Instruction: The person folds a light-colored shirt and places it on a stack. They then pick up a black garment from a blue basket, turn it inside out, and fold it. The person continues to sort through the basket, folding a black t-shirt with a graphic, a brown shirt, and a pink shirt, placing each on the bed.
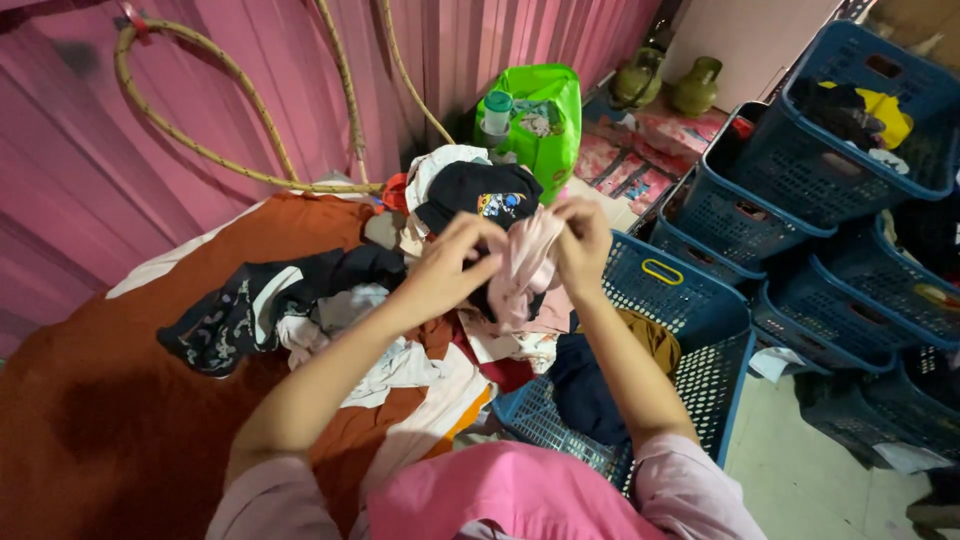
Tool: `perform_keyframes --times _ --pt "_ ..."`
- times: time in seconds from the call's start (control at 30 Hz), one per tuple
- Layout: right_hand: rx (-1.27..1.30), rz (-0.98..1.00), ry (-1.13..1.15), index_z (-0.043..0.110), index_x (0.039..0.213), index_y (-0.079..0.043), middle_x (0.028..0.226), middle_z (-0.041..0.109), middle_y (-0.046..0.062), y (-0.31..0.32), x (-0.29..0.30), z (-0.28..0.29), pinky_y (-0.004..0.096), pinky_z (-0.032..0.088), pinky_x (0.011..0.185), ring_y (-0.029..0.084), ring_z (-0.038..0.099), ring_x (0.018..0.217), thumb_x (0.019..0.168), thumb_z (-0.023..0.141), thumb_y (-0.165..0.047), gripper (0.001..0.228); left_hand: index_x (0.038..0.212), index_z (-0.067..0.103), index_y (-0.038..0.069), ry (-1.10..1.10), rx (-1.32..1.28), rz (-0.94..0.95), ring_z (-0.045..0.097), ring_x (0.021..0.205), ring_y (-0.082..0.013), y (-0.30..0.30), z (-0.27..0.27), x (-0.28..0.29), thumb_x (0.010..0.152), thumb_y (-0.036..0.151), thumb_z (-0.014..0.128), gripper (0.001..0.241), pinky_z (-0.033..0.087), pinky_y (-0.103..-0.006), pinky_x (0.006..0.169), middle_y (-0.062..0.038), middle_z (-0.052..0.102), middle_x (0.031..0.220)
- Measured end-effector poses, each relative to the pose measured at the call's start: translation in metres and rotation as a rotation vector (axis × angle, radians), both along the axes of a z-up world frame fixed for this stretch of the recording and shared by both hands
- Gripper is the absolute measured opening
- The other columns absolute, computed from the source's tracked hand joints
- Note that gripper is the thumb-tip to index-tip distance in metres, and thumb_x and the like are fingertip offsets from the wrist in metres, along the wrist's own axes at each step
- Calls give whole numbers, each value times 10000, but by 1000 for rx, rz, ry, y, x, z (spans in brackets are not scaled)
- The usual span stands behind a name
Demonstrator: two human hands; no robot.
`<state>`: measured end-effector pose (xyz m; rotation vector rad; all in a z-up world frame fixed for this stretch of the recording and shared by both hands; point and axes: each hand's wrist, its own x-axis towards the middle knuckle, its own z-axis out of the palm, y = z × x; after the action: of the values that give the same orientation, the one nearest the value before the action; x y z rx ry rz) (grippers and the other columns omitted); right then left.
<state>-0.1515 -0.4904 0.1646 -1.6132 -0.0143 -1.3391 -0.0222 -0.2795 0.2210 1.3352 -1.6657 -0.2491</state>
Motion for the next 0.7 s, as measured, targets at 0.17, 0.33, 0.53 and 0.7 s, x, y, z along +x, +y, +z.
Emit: perform_keyframes --times 0.17,0.33,0.53,0.7 --pt "-470 -147 -98 556 1003 -12 1043 650 145 35 -19 12 367 554 847 269 666 947 873 603 181 238 1306 517 56 325 -55 66 605 1107 -162 -46 -56 -5 1056 254 603 331 508 -318 939 -82 602 1216" --pt "-605 -206 -204 580 993 -27 1014 587 164 43 -21 15 381 546 811 268 634 890 842 680 205 294 1257 514 51 461 125 -2 600 963 -82 -44 -66 -29 1036 251 586 307 521 -268 844 -29 641 1068" --pt "-652 -310 -97 609 976 -48 973 611 123 52 -31 13 355 516 770 261 648 889 791 797 79 293 1206 558 16 540 -7 -26 590 989 -85 -39 -70 -33 1078 167 574 198 513 -282 874 -40 651 1074" --pt "-466 -161 154 680 1069 -20 1084 659 126 59 -41 15 341 524 912 262 654 1005 903 650 29 175 1168 587 -2 423 -53 207 663 946 -145 -25 -47 -33 1012 130 609 206 546 -320 826 -89 706 1028"
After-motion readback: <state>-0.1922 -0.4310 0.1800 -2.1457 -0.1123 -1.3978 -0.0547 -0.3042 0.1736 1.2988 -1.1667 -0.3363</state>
